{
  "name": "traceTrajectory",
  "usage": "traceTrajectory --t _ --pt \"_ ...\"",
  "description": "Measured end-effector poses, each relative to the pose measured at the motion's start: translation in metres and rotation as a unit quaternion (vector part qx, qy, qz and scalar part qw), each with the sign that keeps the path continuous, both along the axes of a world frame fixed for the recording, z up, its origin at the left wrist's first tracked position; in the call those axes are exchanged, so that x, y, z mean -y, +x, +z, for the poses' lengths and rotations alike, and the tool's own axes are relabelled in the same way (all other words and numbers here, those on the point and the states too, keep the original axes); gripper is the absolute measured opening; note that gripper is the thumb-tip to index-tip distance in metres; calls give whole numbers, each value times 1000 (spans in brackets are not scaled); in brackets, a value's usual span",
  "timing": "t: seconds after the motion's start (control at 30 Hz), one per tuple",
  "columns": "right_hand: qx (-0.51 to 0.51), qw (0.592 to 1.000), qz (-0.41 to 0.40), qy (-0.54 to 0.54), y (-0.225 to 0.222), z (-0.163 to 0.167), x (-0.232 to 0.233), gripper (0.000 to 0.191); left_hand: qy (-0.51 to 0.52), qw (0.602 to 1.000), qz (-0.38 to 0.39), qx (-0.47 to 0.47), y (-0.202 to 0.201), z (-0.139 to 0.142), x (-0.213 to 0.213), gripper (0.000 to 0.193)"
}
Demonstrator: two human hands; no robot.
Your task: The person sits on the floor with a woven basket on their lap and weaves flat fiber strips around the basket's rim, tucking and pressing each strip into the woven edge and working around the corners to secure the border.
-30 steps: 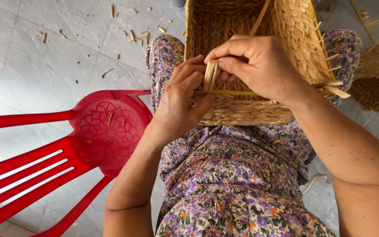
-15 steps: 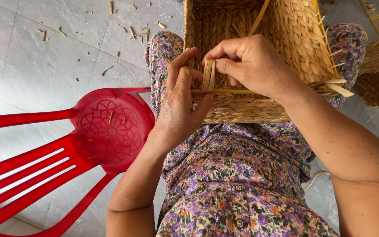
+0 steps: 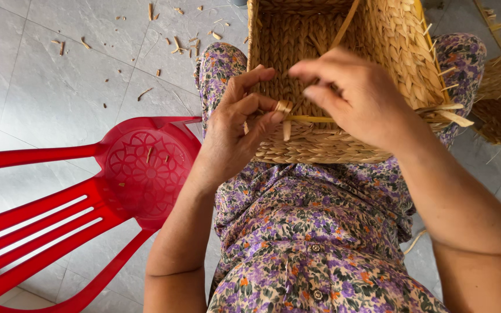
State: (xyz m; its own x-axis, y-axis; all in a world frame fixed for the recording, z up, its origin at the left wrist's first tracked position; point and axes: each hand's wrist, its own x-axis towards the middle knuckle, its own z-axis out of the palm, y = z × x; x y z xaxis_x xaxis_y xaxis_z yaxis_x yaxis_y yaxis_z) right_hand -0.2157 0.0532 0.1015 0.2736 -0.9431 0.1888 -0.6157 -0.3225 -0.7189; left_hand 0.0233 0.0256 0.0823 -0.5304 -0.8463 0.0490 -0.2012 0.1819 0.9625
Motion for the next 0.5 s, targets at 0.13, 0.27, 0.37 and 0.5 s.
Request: traceTrajectory --t 0.13,0.27,0.37,0.5 --pt "-42 989 -34 -140 15 1 -31 23 -107 994 24 14 -9 -5 -5 17" --pt "-136 962 -55 -228 36 -16 -46 24 -126 991 37 30 -12 -5 -8 19" --pt "-95 955 -42 -278 36 -27 -49 22 -132 989 54 40 -15 -3 -14 16" --pt "30 973 33 -227 16 -32 -65 24 -154 986 49 26 -15 -3 -14 12"
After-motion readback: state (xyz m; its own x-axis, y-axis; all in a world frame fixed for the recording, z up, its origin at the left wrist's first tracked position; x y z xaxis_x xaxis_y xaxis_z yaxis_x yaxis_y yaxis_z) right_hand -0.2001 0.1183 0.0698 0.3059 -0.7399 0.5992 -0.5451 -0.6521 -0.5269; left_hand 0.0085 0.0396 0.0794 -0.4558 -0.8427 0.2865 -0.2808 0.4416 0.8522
